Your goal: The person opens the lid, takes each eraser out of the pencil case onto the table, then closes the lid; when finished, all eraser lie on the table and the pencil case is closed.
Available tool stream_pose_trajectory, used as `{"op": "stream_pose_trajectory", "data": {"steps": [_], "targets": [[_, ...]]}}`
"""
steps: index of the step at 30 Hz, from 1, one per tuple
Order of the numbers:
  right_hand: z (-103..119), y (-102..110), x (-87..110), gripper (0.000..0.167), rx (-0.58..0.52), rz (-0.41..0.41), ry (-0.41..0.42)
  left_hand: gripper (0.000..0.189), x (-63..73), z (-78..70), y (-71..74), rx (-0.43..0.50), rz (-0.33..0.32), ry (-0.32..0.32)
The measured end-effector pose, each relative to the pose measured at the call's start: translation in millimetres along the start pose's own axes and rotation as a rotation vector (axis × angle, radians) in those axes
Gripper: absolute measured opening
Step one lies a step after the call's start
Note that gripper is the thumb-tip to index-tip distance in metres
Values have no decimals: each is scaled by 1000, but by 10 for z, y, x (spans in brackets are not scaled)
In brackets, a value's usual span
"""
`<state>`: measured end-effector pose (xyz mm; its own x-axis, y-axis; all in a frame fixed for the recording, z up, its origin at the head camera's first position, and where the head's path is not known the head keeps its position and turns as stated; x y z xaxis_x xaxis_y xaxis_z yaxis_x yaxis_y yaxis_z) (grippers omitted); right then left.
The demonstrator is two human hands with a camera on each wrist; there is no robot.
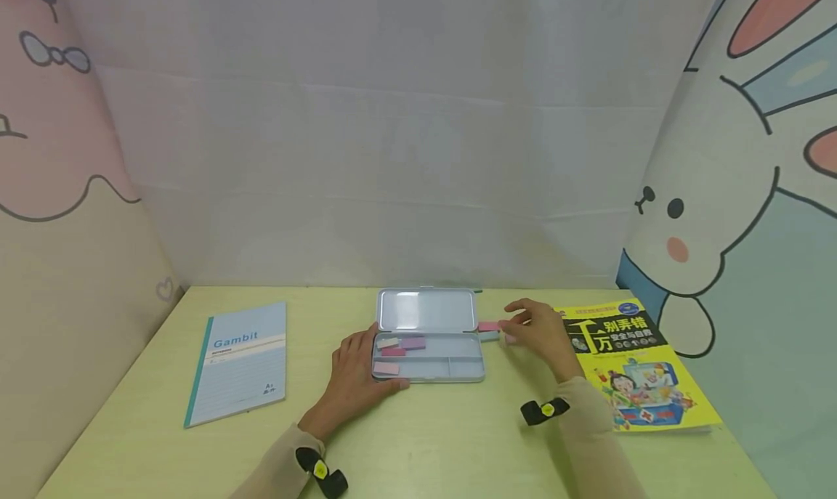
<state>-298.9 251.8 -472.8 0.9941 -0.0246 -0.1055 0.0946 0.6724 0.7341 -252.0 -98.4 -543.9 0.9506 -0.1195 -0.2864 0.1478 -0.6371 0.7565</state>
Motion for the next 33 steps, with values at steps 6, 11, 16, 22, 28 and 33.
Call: {"op": "stream_pose_trajectory", "data": {"steps": [6, 11, 16, 22, 28, 33], "targets": [[141, -152, 17, 44, -125, 31, 33, 120, -10, 22, -13, 5, 10, 12], [225, -309, 29, 37, -138, 12, 102, 121, -14, 33, -20, 5, 7, 10], [335, -498, 73, 30, -147, 22, 138, 120, -19, 28, -17, 3, 7, 8], [463, -716, 139, 22, -125, 26, 211, 121, -28, 20, -1, 3, 7, 4], [529, -870, 205, 21, -132, 37, 289, 120, -10, 7, 6, 0, 22, 19], [536, -969, 248, 20, -137, 62, 305, 119, -6, -6, 8, 3, 19, 18]]}}
Point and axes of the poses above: each hand's wrist, its own x-axis away from the middle knuckle, its own y-axis out of the back of the hand, z = x × y, the point moved 2 cm from there along -x, towards the middle knuckle, and after that the axes turned 4 degrees about -z, right-handed, at the moved point
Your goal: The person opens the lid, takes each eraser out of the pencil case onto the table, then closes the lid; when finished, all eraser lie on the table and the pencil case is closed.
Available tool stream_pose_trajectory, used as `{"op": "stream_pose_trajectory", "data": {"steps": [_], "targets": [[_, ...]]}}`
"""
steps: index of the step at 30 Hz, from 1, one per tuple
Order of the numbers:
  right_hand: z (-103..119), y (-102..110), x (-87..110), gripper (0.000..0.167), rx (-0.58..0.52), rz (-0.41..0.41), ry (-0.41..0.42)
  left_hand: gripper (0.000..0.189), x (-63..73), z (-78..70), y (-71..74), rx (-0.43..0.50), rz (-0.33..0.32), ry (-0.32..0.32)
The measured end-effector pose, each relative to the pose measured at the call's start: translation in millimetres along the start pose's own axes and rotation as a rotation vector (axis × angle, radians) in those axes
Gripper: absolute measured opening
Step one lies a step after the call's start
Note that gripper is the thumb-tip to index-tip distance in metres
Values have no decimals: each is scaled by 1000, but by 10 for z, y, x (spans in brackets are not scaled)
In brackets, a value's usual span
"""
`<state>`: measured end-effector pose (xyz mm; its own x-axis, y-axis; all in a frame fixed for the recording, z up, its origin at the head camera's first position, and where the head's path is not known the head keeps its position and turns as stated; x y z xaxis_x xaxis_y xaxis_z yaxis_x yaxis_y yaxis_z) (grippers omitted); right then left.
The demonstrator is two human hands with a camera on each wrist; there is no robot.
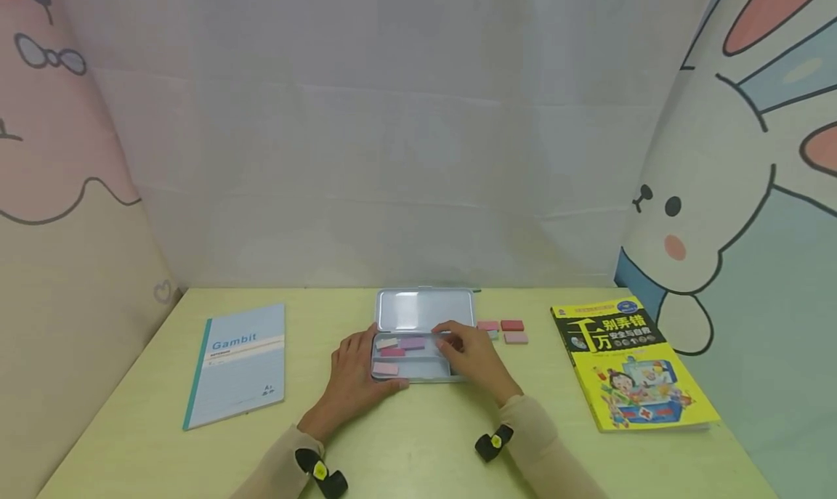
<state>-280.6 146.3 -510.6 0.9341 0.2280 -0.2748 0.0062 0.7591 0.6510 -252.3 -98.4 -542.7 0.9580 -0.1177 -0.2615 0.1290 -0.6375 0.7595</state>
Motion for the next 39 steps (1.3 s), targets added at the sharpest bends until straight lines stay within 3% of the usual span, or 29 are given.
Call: {"op": "stream_pose_trajectory", "data": {"steps": [14, 22, 39], "targets": [[92, -141, -41, 26, 66, -35, -6, 119, -6, 31, -11, -5, -7, -10], [105, -219, -111, 31, 174, -28, -1, 118, 0, 20, -17, -12, -10, -16], [121, -226, -111, 15, 132, -54, -71, 120, -10, 25, -11, -3, -3, -8]]}}
Point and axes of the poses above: each hand's wrist, its own x-axis away from the middle knuckle, its own y-axis out of the back of the hand, z = x × y, the point moved 2 cm from there along -x, towards the middle knuckle, and after that the axes turned 4 degrees about -z, right-handed, at the moved point
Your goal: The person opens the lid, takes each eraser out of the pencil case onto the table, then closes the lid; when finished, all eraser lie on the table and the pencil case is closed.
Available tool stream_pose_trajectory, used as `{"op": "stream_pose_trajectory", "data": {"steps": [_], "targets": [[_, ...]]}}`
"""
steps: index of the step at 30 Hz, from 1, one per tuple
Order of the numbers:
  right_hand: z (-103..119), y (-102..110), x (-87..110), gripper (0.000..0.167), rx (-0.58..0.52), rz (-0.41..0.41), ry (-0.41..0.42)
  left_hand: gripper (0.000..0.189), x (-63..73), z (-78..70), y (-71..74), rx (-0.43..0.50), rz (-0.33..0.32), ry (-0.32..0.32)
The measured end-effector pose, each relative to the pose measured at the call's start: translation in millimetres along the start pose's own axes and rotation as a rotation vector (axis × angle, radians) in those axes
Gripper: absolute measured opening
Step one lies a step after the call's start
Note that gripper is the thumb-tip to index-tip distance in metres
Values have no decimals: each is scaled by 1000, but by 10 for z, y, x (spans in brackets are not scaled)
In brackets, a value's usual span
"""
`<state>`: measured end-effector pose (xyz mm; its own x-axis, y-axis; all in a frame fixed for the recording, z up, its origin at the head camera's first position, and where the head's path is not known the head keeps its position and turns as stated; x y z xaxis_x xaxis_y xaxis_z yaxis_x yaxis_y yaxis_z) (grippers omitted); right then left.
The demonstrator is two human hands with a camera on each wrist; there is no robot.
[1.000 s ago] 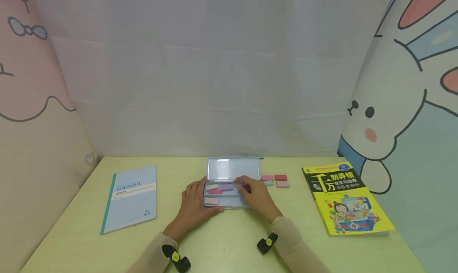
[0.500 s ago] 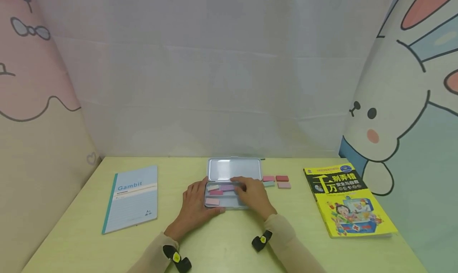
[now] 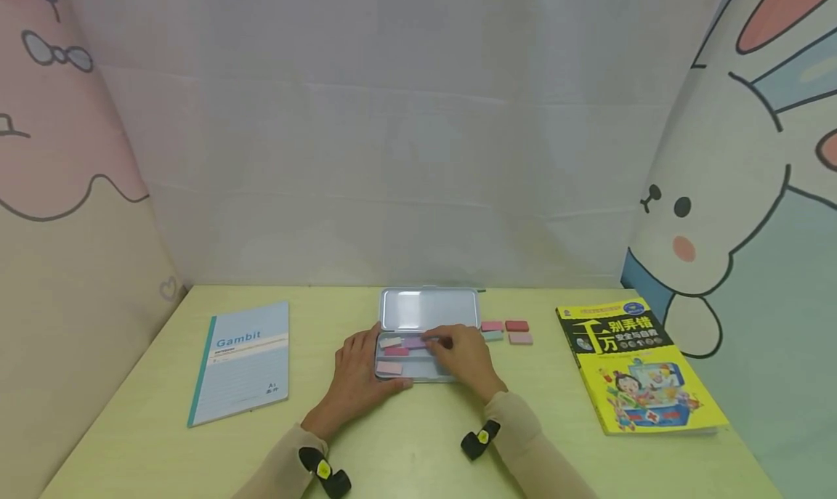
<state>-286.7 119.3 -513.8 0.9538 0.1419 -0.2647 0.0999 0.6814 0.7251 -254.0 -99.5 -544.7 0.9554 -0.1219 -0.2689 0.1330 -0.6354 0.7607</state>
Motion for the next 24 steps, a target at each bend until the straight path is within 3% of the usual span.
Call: {"op": "stream_pose_trajectory", "data": {"steps": [9, 24], "targets": [[-20, -25, -10, 17, 10, 40, -25, 120, -4, -15, 2, -1, 10, 5], [-19, 4, -14, 11, -62, 25, -121, 120, 7, -8, 1, -3, 7, 6]]}}
Point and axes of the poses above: each hand's wrist, its own x-axis away from the middle knuckle, its own y-axis out of the back of the hand, z = x × y, the point moved 2 cm from there along -x, towards the middle knuckle, and after that the axes turned 4 degrees about -z, right-handed, at the moved point
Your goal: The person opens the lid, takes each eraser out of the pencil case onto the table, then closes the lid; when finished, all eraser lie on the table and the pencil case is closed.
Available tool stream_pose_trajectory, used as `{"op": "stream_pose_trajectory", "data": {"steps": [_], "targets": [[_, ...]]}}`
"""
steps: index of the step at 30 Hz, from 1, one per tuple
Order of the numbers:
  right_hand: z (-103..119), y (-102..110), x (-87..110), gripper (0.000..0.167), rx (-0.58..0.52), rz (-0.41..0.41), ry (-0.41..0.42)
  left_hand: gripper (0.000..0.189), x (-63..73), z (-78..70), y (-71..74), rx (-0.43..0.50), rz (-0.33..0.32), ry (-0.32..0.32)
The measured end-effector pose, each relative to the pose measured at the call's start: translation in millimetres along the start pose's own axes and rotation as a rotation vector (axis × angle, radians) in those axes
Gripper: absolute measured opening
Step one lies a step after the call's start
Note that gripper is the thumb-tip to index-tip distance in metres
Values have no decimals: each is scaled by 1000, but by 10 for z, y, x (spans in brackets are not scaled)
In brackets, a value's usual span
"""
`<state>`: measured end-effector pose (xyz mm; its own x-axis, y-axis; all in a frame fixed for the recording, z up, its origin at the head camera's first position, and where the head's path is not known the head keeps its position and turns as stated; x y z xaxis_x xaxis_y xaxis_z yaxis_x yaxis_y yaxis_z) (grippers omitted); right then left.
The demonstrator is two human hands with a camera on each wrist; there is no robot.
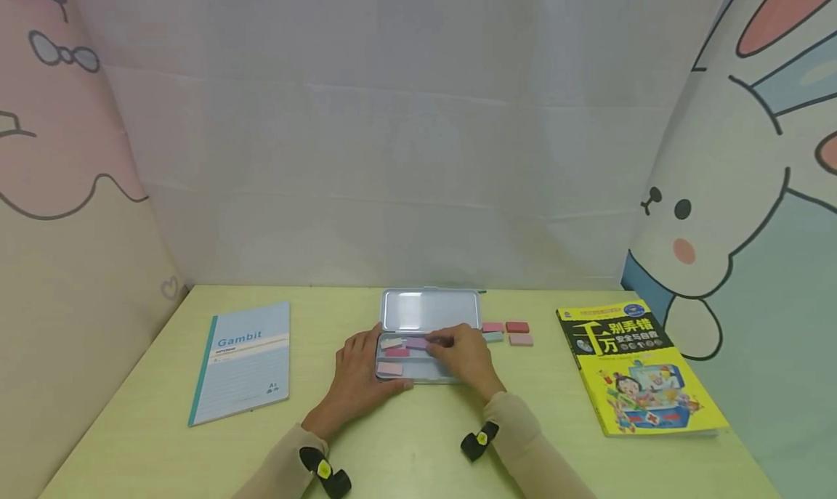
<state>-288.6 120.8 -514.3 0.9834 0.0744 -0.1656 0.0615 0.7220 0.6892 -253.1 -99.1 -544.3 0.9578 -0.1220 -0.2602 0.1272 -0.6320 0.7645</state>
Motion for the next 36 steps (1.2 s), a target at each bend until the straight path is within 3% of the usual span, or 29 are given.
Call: {"op": "stream_pose_trajectory", "data": {"steps": [12, 20, 29, 36], "targets": [[-25, 20, -27, 10, -113, 3, -12, 120, -4, -3, 3, -2, -4, 0], [-25, 25, -12, 7, -100, -20, -21, 119, -2, 0, -2, -6, -4, -3], [-33, 22, -4, 6, -125, -12, 46, 120, 2, 3, 2, -5, -10, -3], [-64, 126, -11, 15, -209, 36, -16, 120, 12, -14, 0, -3, -8, -9]]}}
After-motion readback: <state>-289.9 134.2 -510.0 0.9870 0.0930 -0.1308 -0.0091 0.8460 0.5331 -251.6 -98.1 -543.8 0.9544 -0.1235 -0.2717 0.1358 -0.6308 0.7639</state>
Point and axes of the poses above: each hand's wrist, its own x-axis away from the middle knuckle, its own y-axis out of the back of the hand, z = x × y, the point moved 2 cm from there along -x, towards the middle knuckle, and after that the axes turned 4 degrees about -z, right-handed, at the moved point
